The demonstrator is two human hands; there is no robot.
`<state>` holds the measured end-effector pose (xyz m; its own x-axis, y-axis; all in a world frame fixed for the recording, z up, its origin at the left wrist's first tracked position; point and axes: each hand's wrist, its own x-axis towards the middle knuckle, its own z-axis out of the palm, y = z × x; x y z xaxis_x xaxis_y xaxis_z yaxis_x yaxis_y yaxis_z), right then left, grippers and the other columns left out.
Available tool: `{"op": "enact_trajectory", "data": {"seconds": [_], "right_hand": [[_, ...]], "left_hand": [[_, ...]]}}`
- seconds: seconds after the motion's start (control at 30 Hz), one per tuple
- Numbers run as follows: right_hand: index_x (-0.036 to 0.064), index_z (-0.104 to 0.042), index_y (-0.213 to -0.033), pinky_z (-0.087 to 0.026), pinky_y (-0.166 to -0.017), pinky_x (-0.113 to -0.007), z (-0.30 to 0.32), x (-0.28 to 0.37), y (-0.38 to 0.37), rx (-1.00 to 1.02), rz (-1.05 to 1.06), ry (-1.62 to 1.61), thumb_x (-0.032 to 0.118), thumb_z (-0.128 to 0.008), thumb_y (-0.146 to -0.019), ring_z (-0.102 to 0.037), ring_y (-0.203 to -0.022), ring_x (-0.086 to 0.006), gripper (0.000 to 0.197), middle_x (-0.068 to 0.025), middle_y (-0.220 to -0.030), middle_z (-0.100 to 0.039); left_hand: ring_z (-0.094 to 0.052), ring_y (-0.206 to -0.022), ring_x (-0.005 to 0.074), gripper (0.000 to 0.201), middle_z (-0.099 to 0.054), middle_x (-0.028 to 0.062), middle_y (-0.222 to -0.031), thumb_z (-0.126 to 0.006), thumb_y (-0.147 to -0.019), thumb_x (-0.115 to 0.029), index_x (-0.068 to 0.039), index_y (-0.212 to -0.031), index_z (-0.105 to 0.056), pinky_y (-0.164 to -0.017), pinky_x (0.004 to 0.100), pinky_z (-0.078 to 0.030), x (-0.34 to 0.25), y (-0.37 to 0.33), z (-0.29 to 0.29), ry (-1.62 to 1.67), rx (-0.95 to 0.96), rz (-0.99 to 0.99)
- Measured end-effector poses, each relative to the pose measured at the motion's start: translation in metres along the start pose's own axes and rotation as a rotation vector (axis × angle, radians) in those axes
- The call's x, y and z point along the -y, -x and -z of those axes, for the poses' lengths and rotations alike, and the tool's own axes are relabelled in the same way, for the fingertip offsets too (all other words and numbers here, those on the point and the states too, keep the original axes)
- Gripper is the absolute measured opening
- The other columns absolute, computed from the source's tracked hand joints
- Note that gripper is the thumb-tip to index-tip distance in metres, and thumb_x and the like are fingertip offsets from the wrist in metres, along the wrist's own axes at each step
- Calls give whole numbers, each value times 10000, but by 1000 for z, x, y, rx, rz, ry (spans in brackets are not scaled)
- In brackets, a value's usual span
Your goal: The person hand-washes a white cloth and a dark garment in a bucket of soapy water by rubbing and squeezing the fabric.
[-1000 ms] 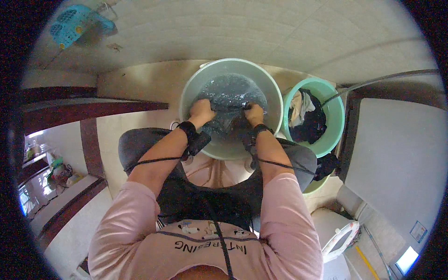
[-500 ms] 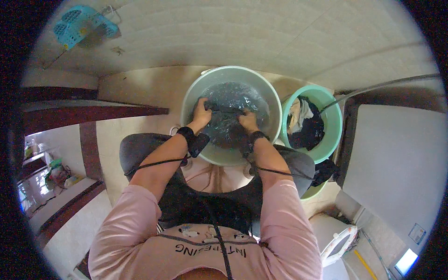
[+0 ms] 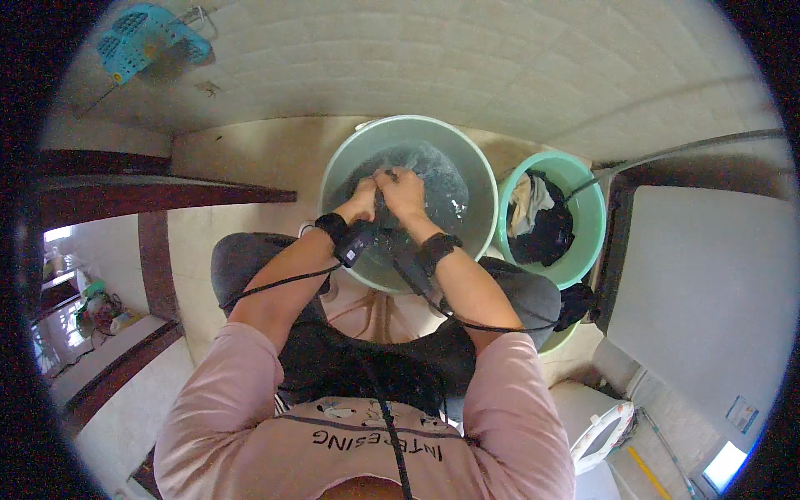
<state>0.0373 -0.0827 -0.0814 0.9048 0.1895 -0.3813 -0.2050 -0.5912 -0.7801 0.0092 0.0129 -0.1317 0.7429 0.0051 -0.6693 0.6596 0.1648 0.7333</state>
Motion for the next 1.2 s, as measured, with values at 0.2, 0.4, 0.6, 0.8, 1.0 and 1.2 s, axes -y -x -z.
{"op": "enact_trajectory", "data": {"seconds": [0.2, 0.4, 0.6, 0.8, 1.0, 1.2], "right_hand": [[-7, -614, -809, -433, -705, -427, 12, -35, -7, -112, -47, 313, 400, -531, -747, -561, -784, -395, 419, -230, -794, -592], [21, -531, -1012, -419, -755, -436, 37, -131, -43, -175, -176, 162, 414, -420, -831, -532, -922, -375, 447, -258, -996, -541], [53, -384, -1212, -374, -881, -407, -23, -138, -3, 452, 248, 697, 155, -559, -692, -463, -1057, -365, 557, -220, -1202, -434], [6, -583, -988, -446, -784, -372, 30, -146, -31, 147, -224, 334, 193, -591, -639, -576, -877, -339, 396, -218, -937, -590], [46, -566, -949, -480, -680, -366, 24, -105, -37, 427, -711, -631, 161, -589, -702, -582, -810, -235, 274, -106, -877, -602], [42, -571, -880, -484, -651, -340, 30, 27, 6, 666, -529, -992, 175, -609, -725, -581, -726, -193, 208, -77, -817, -594]], "left_hand": [[-549, -881, 351, 356, -565, 226, -924, -384, -820, -268, 37, -887, -555, -777, 405, -422, -1, 24, -24, -530, -208, -75], [-504, -945, 386, 361, -530, 225, -1032, -430, -787, -253, -18, -1043, -529, -827, 437, -399, -27, 28, -5, -717, -228, -108], [-464, -1038, 378, 431, -443, 188, -1201, -551, -714, -136, -38, -1131, -508, -826, 393, -433, 34, 31, 10, -1523, 114, -90], [-582, -859, 327, 203, -598, 197, -895, -552, -676, -47, -28, -863, -630, -779, 390, -456, 33, 5, 24, -1166, -146, -29], [-560, -895, 300, 328, -574, 191, -935, -537, -732, -143, -57, -1048, -546, -769, 353, -444, 54, -29, 19, -640, -467, -290], [-444, -1062, 286, 468, -424, 171, -1188, -397, -832, -393, -78, -1175, -437, -847, 411, -384, 54, -44, 42, 134, -231, -52]]}}
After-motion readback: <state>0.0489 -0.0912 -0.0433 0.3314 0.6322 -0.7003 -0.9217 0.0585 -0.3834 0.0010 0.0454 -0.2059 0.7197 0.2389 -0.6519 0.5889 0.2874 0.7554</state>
